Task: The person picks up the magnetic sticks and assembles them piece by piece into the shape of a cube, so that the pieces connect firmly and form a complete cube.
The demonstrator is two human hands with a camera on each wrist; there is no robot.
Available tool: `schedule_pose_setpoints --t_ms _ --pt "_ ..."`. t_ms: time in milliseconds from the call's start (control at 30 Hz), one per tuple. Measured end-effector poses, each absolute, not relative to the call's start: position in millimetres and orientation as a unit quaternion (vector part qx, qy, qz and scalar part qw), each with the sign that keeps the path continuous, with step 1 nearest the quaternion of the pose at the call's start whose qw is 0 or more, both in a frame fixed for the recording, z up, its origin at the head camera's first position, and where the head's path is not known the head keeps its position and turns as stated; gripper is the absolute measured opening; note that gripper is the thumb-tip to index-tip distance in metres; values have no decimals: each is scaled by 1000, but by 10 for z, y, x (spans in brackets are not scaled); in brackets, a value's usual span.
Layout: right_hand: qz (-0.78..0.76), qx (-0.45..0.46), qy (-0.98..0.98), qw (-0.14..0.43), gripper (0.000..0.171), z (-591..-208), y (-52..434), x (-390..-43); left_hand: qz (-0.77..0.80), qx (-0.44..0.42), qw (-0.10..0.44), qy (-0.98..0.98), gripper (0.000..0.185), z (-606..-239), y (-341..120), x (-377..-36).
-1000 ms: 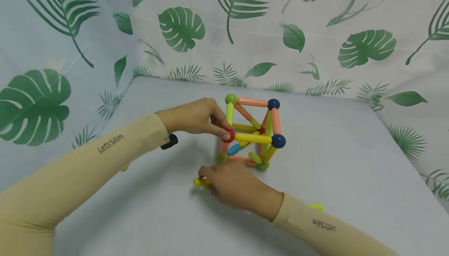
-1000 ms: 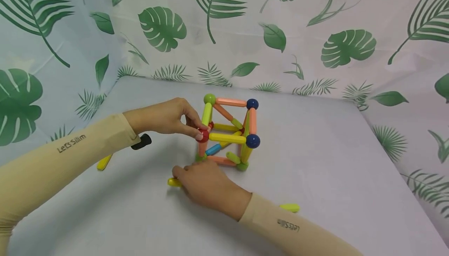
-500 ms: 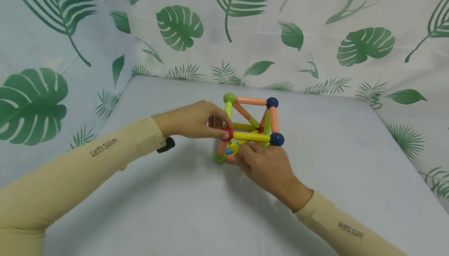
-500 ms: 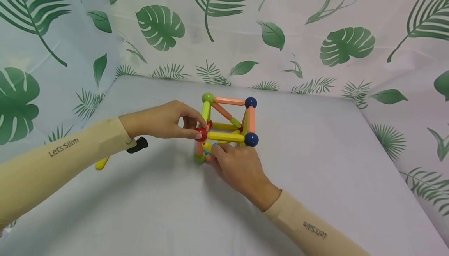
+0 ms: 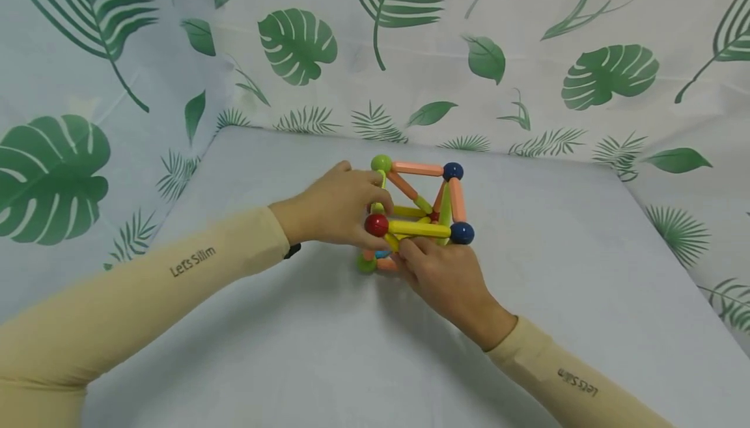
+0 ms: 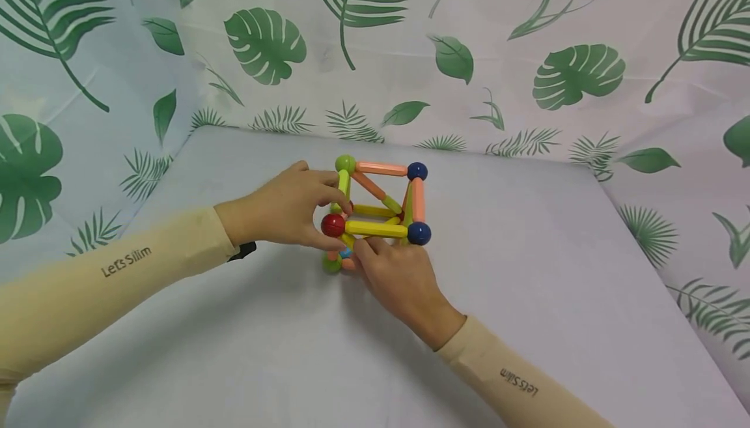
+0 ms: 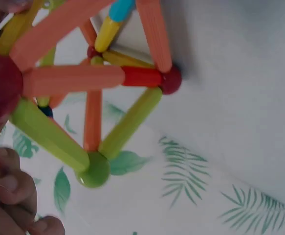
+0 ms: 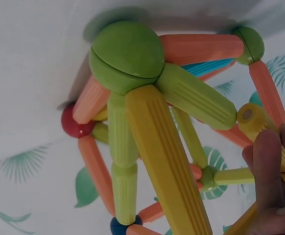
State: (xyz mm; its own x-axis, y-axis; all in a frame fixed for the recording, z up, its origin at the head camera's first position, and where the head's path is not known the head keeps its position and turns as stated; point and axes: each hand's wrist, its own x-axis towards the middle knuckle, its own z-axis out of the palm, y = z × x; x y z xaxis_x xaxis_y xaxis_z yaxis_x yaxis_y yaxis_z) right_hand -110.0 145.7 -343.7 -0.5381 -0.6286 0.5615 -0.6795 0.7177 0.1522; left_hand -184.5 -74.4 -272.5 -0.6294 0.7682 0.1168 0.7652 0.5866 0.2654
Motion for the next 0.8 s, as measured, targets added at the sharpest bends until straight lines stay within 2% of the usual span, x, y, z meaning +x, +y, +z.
schedule_pose_setpoints --t_ms 100,233,500,633,800 --pt "43 372 -875 307 35 -3452 1475 -1087 125 436 -53 890 38 -2782 -677 -1803" --pt "52 370 -877 301 33 -3462 1489 -1063 126 429 -85 890 29 -2850 -627 -1783" --pt "41 346 -894 282 38 -3459 1547 -993 120 414 -40 902 36 -2902 -597 -1774" --pt "30 313 -915 252 45 -3474 1610 -957 130 414 -34 900 36 -2913 -591 -1770" --pt "40 291 -933 210 45 -3514 1644 -962 130 416 -37 899 35 -2930 -585 -1777"
